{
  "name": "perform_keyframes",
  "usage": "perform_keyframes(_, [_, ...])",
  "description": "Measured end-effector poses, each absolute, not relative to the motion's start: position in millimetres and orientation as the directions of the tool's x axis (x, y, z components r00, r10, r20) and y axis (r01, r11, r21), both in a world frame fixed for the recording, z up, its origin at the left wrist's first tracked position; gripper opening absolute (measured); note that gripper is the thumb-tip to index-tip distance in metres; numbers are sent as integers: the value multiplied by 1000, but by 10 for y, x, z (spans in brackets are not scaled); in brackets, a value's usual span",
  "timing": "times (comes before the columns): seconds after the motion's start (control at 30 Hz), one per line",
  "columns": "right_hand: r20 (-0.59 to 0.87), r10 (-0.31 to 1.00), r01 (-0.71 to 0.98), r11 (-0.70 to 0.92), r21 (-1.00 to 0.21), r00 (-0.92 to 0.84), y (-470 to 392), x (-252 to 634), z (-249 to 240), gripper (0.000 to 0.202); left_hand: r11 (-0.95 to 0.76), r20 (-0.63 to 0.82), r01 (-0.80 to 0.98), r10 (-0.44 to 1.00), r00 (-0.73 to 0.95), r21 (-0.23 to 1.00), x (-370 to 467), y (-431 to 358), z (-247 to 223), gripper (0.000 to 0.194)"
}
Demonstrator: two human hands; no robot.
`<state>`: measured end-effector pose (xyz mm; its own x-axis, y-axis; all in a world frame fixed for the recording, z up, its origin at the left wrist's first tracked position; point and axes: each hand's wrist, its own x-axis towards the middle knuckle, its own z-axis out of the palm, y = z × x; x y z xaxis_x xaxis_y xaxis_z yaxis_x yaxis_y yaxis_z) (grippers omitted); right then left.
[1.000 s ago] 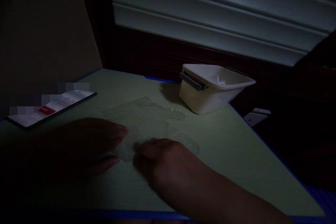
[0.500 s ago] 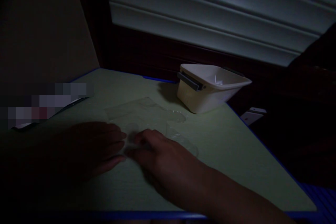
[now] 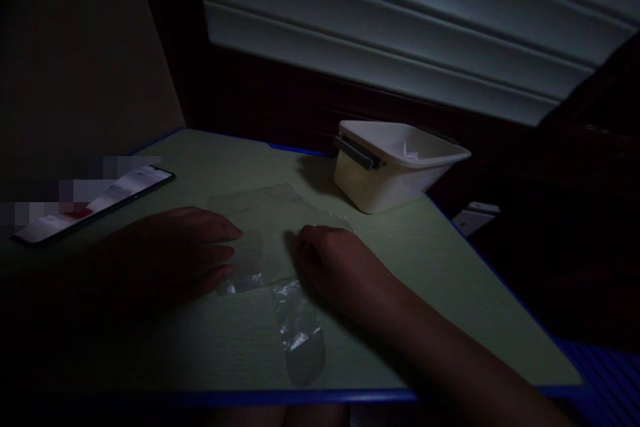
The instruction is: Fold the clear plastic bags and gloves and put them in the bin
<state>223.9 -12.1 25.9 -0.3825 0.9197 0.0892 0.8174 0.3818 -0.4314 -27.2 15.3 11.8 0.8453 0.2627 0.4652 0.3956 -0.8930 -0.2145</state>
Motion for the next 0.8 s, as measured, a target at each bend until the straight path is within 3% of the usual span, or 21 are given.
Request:
perform_keyframes(0.27, [20,903,720,355,-597,-428,-216,2220,337,16,-953,409,284,218,886,-109,-135,-107,118,13])
perform_keyframes(0.47, [69,842,642,458,-616,-535,-210,2280,418,12,-920,320,356,292,901,-166,-161,-76,133,12])
perform_keyframes(0.67, [17,798,615,478,-627,-603,-212,2326,463,8,-923,342,346,273,899,-171,-194,-35,139,14])
perform_keyframes(0.8, [-30,764,626,505,-594,-644,-216,2284,399,9,-919,432,338,226,873,-202,-178,-47,158,24])
